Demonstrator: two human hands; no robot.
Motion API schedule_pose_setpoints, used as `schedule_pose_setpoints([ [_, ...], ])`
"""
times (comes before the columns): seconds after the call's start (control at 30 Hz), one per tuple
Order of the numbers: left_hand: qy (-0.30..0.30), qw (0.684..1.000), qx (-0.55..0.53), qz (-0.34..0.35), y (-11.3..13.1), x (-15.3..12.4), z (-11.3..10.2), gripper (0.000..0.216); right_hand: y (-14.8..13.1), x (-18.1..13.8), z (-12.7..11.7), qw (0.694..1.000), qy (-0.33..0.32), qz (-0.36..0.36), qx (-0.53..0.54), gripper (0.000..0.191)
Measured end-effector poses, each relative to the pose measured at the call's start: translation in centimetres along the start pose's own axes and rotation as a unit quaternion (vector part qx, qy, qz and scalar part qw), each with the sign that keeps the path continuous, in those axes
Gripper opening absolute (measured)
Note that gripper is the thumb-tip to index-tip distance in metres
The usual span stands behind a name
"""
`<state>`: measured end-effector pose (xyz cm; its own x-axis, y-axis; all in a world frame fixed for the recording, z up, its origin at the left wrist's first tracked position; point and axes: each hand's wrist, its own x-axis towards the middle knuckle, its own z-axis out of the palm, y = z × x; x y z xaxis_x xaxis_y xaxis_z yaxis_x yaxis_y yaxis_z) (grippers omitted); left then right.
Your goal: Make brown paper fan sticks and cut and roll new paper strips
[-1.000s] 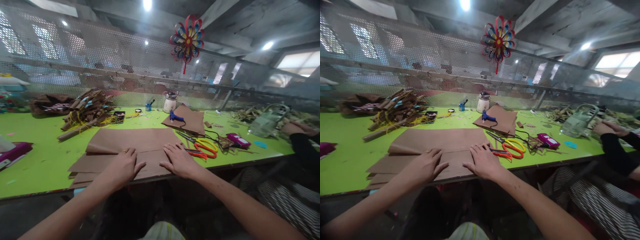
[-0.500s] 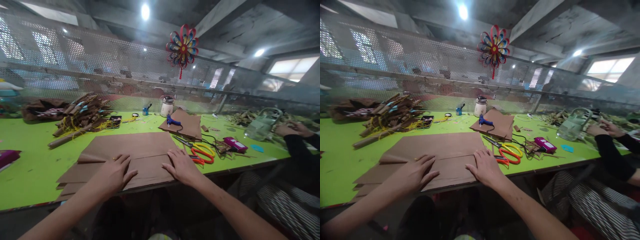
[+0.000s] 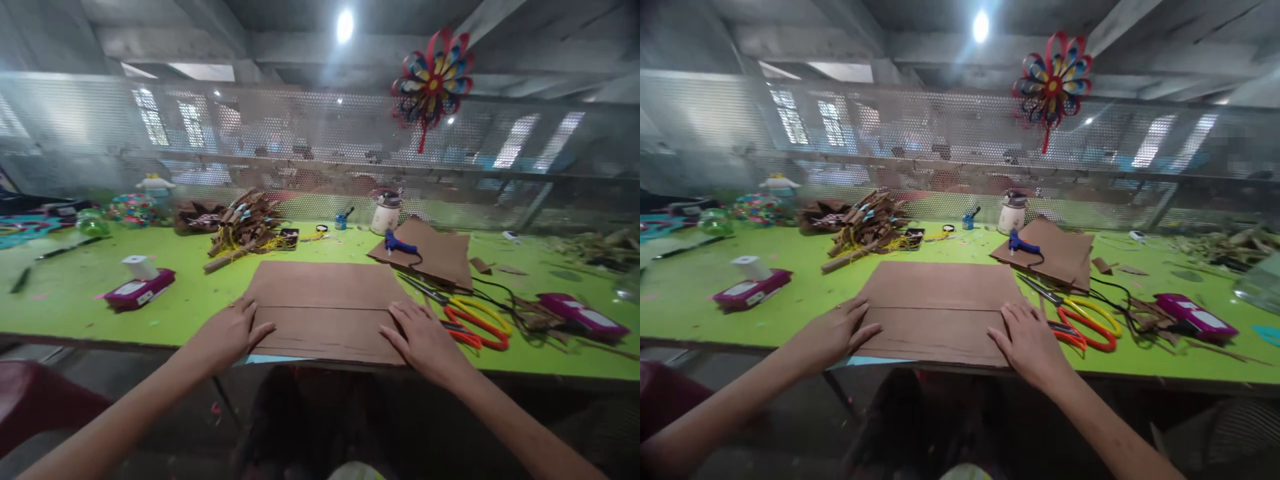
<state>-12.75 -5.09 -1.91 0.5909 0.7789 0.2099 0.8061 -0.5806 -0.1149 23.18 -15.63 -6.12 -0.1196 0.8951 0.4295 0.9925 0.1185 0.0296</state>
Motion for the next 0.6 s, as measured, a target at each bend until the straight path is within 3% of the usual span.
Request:
schedule_pose_setpoints([
  [0.37,-0.016,0.999,0.030,-0.032,-0.3,0.4,-1.3,0.058,-0.1,-0.1,-0.1,1.000,-0.009,0.006,0.008,0.048],
  [0.47,0.029,0.998,0.054,0.007,0.7,2.1,-2.1,0.049,-0.2,0.1,-0.7,1.000,-0.019,0.007,0.016,0.049],
  [0.6,0.061,0.991,-0.013,0.121,5.0,5.7,-2.8,0.036,-0.4,0.9,-1.8,0.999,-0.033,-0.012,0.027,0.049],
])
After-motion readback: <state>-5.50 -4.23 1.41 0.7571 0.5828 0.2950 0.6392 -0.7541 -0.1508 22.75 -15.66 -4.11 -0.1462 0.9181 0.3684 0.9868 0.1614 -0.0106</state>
